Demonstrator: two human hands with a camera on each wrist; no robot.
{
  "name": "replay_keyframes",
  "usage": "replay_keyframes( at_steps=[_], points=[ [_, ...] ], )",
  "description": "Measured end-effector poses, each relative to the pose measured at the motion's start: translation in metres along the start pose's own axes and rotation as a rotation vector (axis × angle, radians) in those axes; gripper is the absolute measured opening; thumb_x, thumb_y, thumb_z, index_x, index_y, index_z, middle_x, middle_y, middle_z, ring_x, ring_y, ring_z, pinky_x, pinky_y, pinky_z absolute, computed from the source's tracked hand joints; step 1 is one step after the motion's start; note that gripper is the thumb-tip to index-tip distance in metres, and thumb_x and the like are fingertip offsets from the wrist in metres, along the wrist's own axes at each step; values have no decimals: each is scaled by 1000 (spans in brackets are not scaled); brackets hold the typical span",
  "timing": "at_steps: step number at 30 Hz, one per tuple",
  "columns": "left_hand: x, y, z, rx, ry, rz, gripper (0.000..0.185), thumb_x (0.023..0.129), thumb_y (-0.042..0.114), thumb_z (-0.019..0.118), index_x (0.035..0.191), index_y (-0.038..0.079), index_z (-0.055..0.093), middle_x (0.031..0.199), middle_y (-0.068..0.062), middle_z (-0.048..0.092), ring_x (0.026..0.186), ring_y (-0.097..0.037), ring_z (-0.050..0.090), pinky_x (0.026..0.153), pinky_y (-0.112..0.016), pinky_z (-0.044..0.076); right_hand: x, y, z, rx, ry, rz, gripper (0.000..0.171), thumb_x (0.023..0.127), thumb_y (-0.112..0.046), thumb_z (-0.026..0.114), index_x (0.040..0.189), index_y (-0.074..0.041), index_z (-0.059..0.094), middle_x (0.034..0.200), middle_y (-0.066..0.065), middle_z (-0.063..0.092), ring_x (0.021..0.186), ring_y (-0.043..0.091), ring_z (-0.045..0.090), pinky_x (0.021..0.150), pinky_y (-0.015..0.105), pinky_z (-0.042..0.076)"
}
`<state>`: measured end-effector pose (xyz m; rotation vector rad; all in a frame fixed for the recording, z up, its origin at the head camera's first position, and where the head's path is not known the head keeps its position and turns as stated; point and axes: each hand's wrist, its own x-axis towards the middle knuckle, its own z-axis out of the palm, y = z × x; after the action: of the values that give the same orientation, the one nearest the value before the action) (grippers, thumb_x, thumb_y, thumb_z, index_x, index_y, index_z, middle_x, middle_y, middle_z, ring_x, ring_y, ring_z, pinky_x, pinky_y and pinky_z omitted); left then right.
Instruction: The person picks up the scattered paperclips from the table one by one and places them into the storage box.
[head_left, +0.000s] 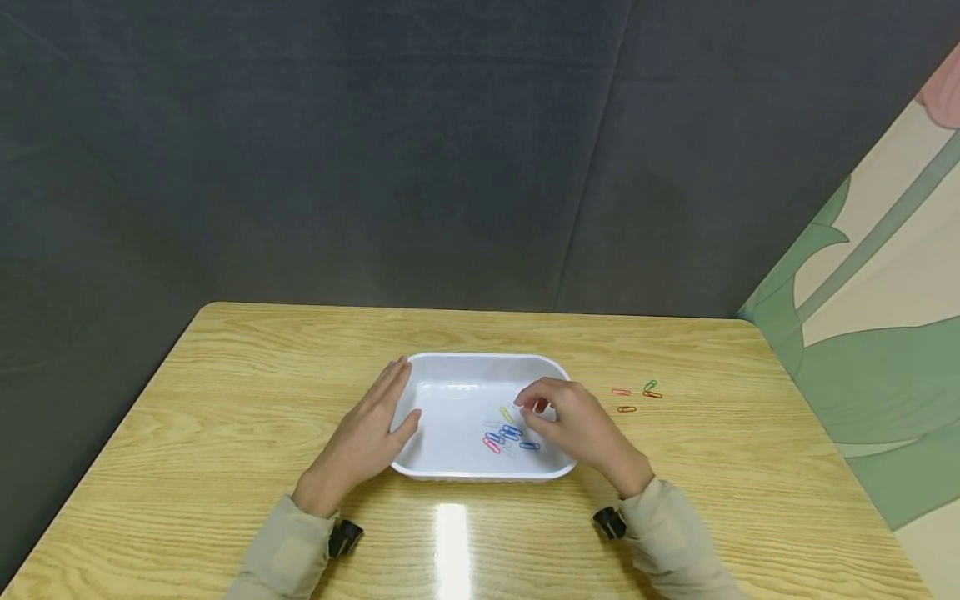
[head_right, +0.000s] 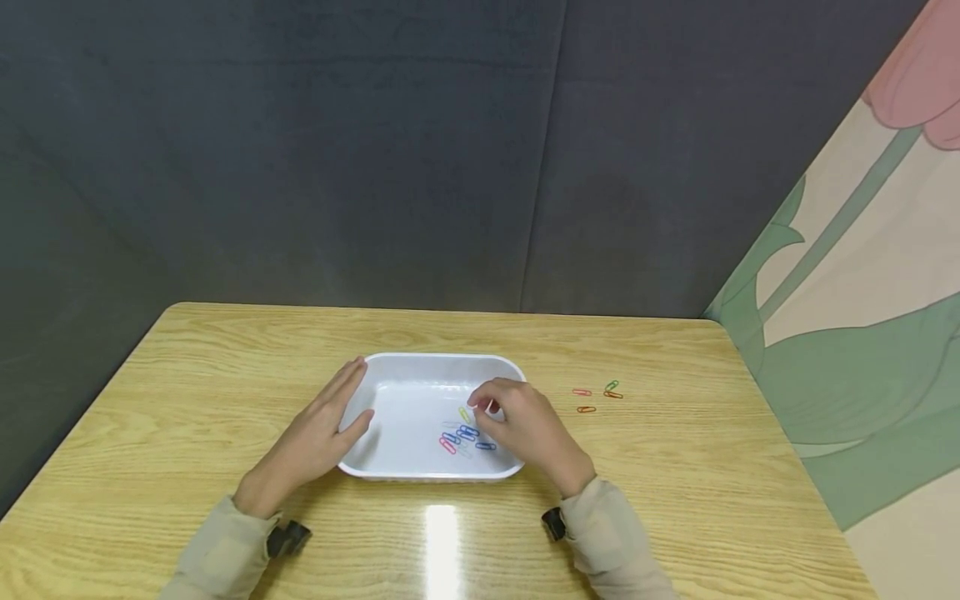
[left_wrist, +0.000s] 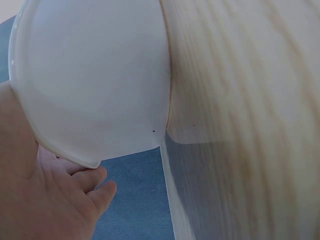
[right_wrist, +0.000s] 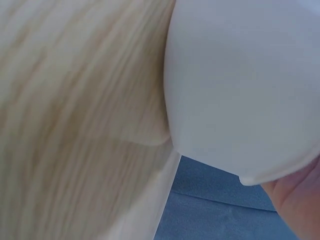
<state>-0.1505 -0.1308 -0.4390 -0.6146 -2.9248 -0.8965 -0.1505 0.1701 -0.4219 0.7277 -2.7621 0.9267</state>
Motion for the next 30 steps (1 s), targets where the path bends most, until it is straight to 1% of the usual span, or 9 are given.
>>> replay_keyframes(
  at_steps=[7, 14, 21, 30],
  points=[
    [0, -1, 0, -2, -2, 0, 69, 102, 31, 51, 157, 1, 22, 165, -15, 20, 154, -33, 18, 123, -51, 25, 4, 1, 8, -7, -18, -2, 8, 86, -10, 74, 93, -10, 75, 87, -4, 72, 77, 7, 61, 70, 28, 55],
    [1, -1, 0, -9, 7, 1, 69, 102, 31, 52, 156, 0, 23, 165, -15, 20, 153, -33, 20, 123, -50, 24, 7, 0, 13, -21, -54, 19, 6, 87, -17, 75, 93, -14, 75, 86, -8, 71, 77, 4, 60, 69, 23, 54],
    [0, -1, 0, -11, 6, 2, 68, 102, 31, 51, 156, 0, 23, 165, -14, 20, 154, -33, 19, 124, -49, 24, 10, -1, 16, -100, -68, 8, 4, 87, -16, 74, 91, -15, 75, 82, -8, 70, 74, 3, 60, 65, 18, 50],
    [0, -1, 0, -15, 2, 1, 68, 102, 31, 51, 156, 0, 23, 166, -14, 20, 154, -33, 19, 123, -49, 24, 9, 0, 20, -192, -64, 2, 5, 84, -14, 75, 88, -18, 75, 79, -9, 71, 72, 3, 62, 64, 22, 50]
  ],
)
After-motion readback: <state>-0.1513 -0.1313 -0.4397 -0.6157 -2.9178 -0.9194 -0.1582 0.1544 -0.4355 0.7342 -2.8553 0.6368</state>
